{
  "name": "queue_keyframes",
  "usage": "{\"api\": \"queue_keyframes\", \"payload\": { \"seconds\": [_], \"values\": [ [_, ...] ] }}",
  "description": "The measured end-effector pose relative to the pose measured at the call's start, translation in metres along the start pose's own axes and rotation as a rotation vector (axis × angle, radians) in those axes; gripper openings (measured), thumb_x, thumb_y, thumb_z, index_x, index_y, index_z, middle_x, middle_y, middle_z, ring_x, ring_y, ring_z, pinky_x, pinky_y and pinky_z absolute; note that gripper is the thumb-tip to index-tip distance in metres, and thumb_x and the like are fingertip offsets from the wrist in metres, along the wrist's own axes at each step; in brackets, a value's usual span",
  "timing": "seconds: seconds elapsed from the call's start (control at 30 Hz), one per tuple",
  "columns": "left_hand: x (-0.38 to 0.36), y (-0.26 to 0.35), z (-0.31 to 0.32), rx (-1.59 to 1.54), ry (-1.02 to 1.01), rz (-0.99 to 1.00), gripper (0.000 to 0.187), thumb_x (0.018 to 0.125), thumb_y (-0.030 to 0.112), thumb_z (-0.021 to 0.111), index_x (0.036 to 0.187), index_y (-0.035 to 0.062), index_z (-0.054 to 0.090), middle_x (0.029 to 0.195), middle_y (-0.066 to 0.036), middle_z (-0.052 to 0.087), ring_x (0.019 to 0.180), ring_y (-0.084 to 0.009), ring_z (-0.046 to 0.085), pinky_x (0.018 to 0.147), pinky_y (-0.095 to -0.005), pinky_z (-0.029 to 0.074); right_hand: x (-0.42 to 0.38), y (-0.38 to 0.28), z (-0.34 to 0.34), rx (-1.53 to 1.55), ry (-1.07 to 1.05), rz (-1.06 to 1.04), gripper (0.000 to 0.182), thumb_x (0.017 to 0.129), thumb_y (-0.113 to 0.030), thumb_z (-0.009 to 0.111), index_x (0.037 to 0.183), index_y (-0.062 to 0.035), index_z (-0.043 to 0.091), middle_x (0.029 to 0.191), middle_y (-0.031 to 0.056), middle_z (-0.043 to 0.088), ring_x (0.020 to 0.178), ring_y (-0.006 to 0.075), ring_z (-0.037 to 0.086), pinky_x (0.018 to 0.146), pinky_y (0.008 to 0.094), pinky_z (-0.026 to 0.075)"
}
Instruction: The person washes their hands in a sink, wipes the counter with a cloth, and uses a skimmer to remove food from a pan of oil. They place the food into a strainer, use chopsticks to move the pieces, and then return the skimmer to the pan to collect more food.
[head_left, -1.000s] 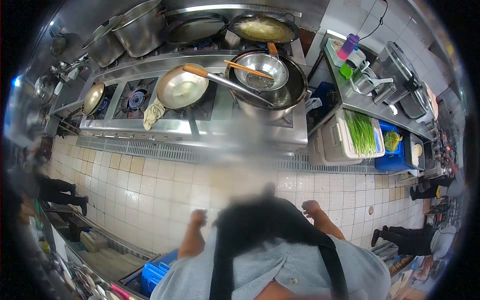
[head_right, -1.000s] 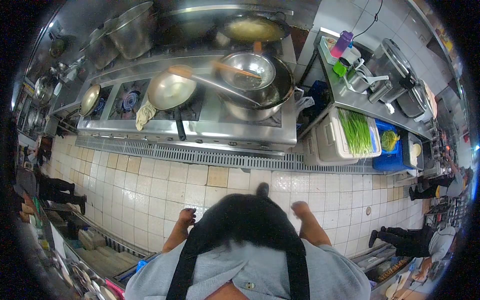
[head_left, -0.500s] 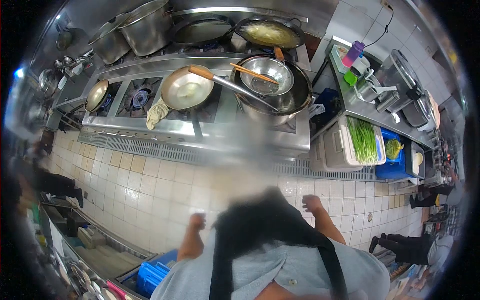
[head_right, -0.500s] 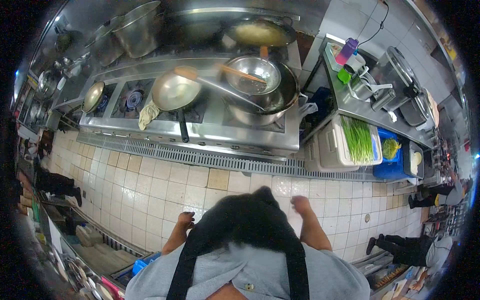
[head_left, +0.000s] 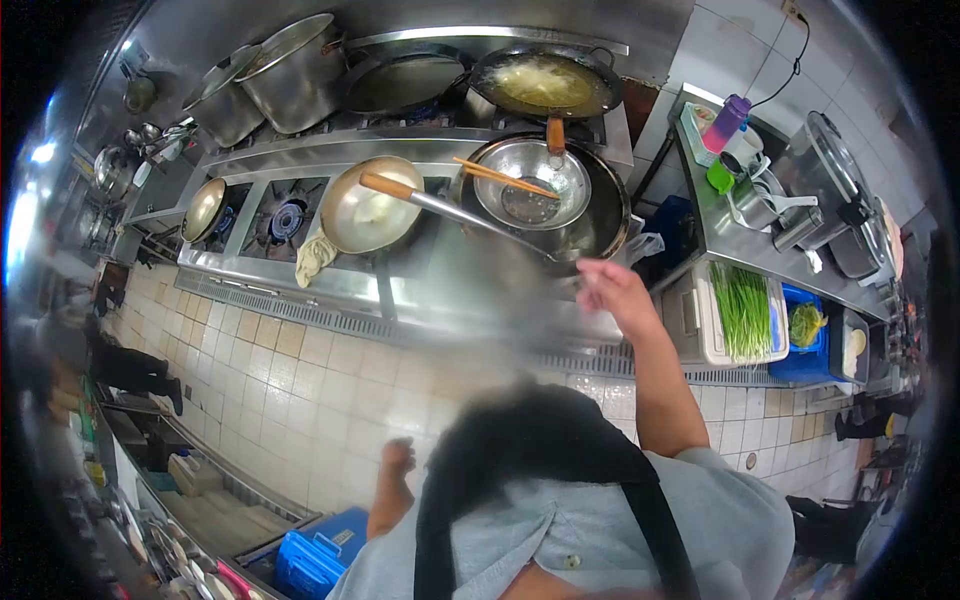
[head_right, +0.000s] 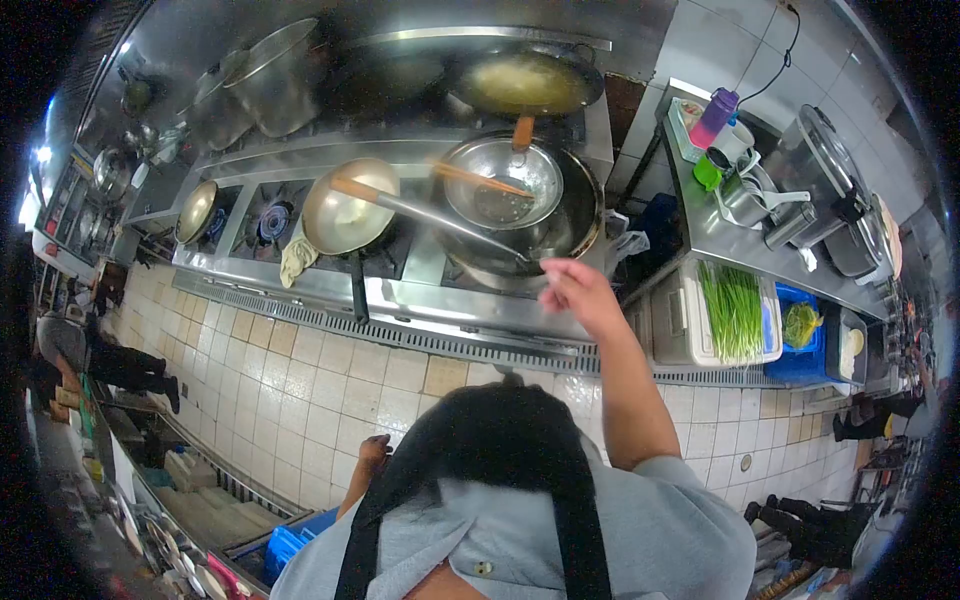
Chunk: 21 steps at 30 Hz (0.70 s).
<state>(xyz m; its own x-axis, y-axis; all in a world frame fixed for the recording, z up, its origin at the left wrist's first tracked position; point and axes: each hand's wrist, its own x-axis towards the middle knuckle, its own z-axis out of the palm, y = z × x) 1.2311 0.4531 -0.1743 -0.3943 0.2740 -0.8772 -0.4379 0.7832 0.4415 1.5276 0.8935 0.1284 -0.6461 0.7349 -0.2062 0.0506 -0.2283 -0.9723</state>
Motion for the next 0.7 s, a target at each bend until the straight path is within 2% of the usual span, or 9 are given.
{"api": "queue_keyframes", "payload": {
  "seconds": [0.07, 0.17, 0.3, 0.37, 0.43, 0.53, 0.6, 0.63, 0.7],
  "values": [
    [0.046, -0.038, -0.005, 0.242, 0.088, 0.446, 0.016, 0.078, 0.018, 0.058, 0.092, 0.0094, 0.057, 0.072, -0.009, 0.057, 0.052, -0.0224, 0.054, 0.042, -0.0332, 0.044, 0.032, -0.018, 0.004, 0.146, 0.05, -0.056, 0.032, 0.092, -0.022, 0.051, 0.118, -0.0023, 0.052, 0.087, 0.0125, 0.063, 0.073, 0.0165, 0.061, 0.065, 0.0291, 0.051],
    [0.061, -0.051, 0.005, 0.156, 0.097, 0.421, 0.019, 0.079, 0.016, 0.056, 0.097, 0.0083, 0.058, 0.072, -0.009, 0.058, 0.052, -0.0239, 0.054, 0.045, -0.0347, 0.046, 0.078, -0.043, 0.005, 0.334, 0.03, -0.073, 0.039, 0.093, -0.027, 0.051, 0.123, -0.0027, 0.044, 0.101, 0.0164, 0.06, 0.081, 0.0202, 0.061, 0.066, 0.0317, 0.051],
    [-0.054, 0.007, 0.054, 0.214, 0.194, 0.265, 0.024, 0.077, 0.013, 0.056, 0.099, 0.0051, 0.061, 0.079, -0.01, 0.063, 0.064, -0.0243, 0.061, 0.054, -0.0337, 0.049, 0.138, -0.061, 0.004, 0.532, 0.004, -0.026, 0.05, 0.091, -0.034, 0.053, 0.126, -0.0021, 0.035, 0.109, 0.0204, 0.055, 0.087, 0.0265, 0.06, 0.068, 0.0365, 0.053],
    [-0.064, 0.001, 0.061, 0.102, 0.178, 0.201, 0.022, 0.08, 0.009, 0.052, 0.098, 0.0024, 0.063, 0.081, -0.011, 0.064, 0.067, -0.0237, 0.061, 0.052, -0.0349, 0.049, 0.165, -0.066, 0.004, 0.671, 0.019, -0.003, 0.056, 0.09, -0.042, 0.051, 0.123, 0.001, 0.036, 0.104, 0.0195, 0.055, 0.092, 0.0293, 0.059, 0.077, 0.0392, 0.052],
    [-0.067, -0.014, 0.06, 0.13, 0.181, 0.283, 0.021, 0.081, 0.008, 0.051, 0.097, 0.0023, 0.064, 0.08, -0.012, 0.063, 0.066, -0.0231, 0.061, 0.05, -0.0343, 0.048, 0.183, -0.074, 0.009, 0.73, 0.059, -0.013, 0.056, 0.089, -0.045, 0.052, 0.116, 0.0026, 0.041, 0.103, 0.019, 0.054, 0.094, 0.0311, 0.058, 0.077, 0.0402, 0.052],
    [-0.067, -0.03, 0.053, 0.283, 0.216, 0.46, 0.021, 0.083, 0.008, 0.048, 0.096, 0.002, 0.064, 0.079, -0.012, 0.062, 0.065, -0.0222, 0.06, 0.048, -0.0334, 0.047, 0.202, -0.086, 0.011, 0.8, 0.061, 0.038, 0.052, 0.09, -0.043, 0.052, 0.108, 0.0041, 0.044, 0.097, 0.0176, 0.056, 0.083, 0.0267, 0.06, 0.071, 0.0368, 0.053],
    [-0.069, -0.036, 0.048, 0.45, 0.255, 0.572, 0.021, 0.084, 0.007, 0.047, 0.095, 0.0019, 0.064, 0.078, -0.013, 0.062, 0.064, -0.0217, 0.06, 0.047, -0.0328, 0.046, 0.216, -0.088, 0.009, 0.756, 0.073, 0.032, 0.038, 0.09, -0.034, 0.054, 0.096, 0.0033, 0.048, 0.083, 0.0122, 0.057, 0.066, 0.0192, 0.056, 0.057, 0.03, 0.05],
    [-0.066, -0.036, 0.045, 0.558, 0.276, 0.627, 0.021, 0.085, 0.007, 0.046, 0.094, 0.0018, 0.065, 0.078, -0.013, 0.062, 0.063, -0.0214, 0.059, 0.046, -0.0325, 0.046, 0.226, -0.084, 0.005, 0.756, 0.07, 0.036, 0.038, 0.09, -0.034, 0.054, 0.096, 0.0033, 0.048, 0.083, 0.0122, 0.057, 0.066, 0.0192, 0.056, 0.057, 0.03, 0.05],
    [-0.062, -0.033, 0.042, 0.712, 0.315, 0.707, 0.022, 0.086, 0.007, 0.045, 0.093, 0.0017, 0.065, 0.077, -0.013, 0.061, 0.062, -0.0208, 0.059, 0.045, -0.0319, 0.045, 0.243, -0.074, -0.005, 0.836, -0.033, 0.056, 0.022, 0.09, -0.021, 0.054, 0.088, -0.0003, 0.047, 0.069, 0.0079, 0.051, 0.056, 0.0163, 0.049, 0.045, 0.0277, 0.044]
  ]
}}
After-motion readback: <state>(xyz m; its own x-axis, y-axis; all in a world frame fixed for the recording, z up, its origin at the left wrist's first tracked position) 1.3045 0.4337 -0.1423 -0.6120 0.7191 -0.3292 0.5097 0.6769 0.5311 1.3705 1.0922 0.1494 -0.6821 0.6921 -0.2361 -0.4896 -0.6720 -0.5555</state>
